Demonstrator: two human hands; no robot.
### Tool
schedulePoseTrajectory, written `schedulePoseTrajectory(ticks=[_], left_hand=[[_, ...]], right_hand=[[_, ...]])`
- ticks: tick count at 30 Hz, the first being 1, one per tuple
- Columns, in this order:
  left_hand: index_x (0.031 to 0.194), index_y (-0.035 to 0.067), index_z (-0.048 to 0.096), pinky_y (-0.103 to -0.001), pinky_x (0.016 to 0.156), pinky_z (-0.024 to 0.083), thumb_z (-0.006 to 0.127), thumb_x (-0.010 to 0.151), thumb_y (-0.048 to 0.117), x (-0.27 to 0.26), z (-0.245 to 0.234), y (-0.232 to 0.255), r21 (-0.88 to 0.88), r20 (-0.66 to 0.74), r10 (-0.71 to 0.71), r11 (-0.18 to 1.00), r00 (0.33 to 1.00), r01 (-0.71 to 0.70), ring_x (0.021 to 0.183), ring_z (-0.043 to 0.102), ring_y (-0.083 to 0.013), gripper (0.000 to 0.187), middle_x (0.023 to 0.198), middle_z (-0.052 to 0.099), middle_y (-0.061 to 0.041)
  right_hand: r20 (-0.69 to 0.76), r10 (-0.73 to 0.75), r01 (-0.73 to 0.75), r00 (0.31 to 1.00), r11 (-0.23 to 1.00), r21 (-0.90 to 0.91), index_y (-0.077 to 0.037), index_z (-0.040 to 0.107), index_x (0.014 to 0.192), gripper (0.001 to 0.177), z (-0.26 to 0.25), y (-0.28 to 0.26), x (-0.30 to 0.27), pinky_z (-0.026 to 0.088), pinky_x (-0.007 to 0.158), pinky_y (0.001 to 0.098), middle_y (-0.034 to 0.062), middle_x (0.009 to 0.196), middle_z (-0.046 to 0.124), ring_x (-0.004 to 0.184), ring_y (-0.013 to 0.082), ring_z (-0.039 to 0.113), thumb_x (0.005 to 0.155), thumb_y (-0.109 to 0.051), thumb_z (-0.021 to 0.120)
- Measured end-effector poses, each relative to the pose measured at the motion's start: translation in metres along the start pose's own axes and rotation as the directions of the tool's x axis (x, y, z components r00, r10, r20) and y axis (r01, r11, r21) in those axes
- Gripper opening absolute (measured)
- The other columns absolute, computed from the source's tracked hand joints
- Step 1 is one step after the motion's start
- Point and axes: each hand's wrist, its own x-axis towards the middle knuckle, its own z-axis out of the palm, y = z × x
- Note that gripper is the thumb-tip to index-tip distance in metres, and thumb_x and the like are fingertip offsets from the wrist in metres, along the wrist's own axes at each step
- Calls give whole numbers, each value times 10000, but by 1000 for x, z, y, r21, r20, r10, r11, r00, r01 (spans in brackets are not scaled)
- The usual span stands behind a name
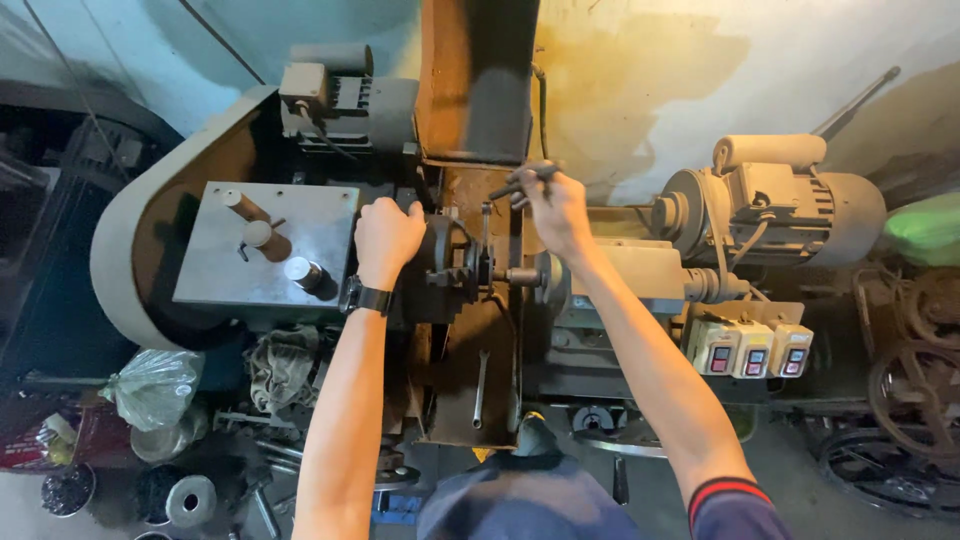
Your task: The person operates a metal lathe in a workshop, using a wrench to tighten the chuck and a T-handle bar to rotate the spindle. They repeatedly adjust the chuck and spindle components while the machine is running.
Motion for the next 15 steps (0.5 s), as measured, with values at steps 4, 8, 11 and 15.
schedulePoseTrajectory(ticks=[4, 8, 11, 15], left_hand=[[916, -60, 725, -548, 814, 557, 704, 895, 443, 0, -2, 0, -25, -14, -16, 1000, 1000, 15, 919, 681, -500, 504, 978, 690, -327], [936, -64, 718, -537, 831, 564, 699, 898, 461, 1, -1, 0, -23, 30, -31, 999, 999, 32, 946, 686, -488, 527, 1000, 692, -318], [931, -65, 715, -537, 820, 561, 712, 883, 463, 1, -3, 2, -26, 20, -21, 999, 1000, 21, 937, 683, -491, 531, 996, 689, -320], [892, -66, 717, -540, 787, 558, 746, 849, 440, -2, 2, -4, -15, -36, 9, 1000, 999, -10, 889, 682, -496, 510, 951, 683, -326]], right_hand=[[3, -35, 35, 999, 995, -90, 25, 634, 1072, 209, 13, 54, 20, 589, 720, 288, 81, 915, 698, 788, 136, 675, 1114, -155, 536], [13, -16, 18, 1000, 988, -152, 25, 621, 1039, 216, 14, 46, 24, 573, 665, 286, 91, 872, 684, 739, 129, 668, 1115, -162, 546], [-27, -10, 7, 1000, 996, -92, 21, 616, 1043, 202, 6, 30, 23, 584, 658, 280, 83, 913, 705, 748, 118, 686, 1103, -157, 541], [-120, -57, 44, 991, 993, -111, 33, 620, 1058, 171, -16, 2, 5, 604, 681, 289, 86, 919, 728, 769, 120, 711, 1068, -136, 591]])
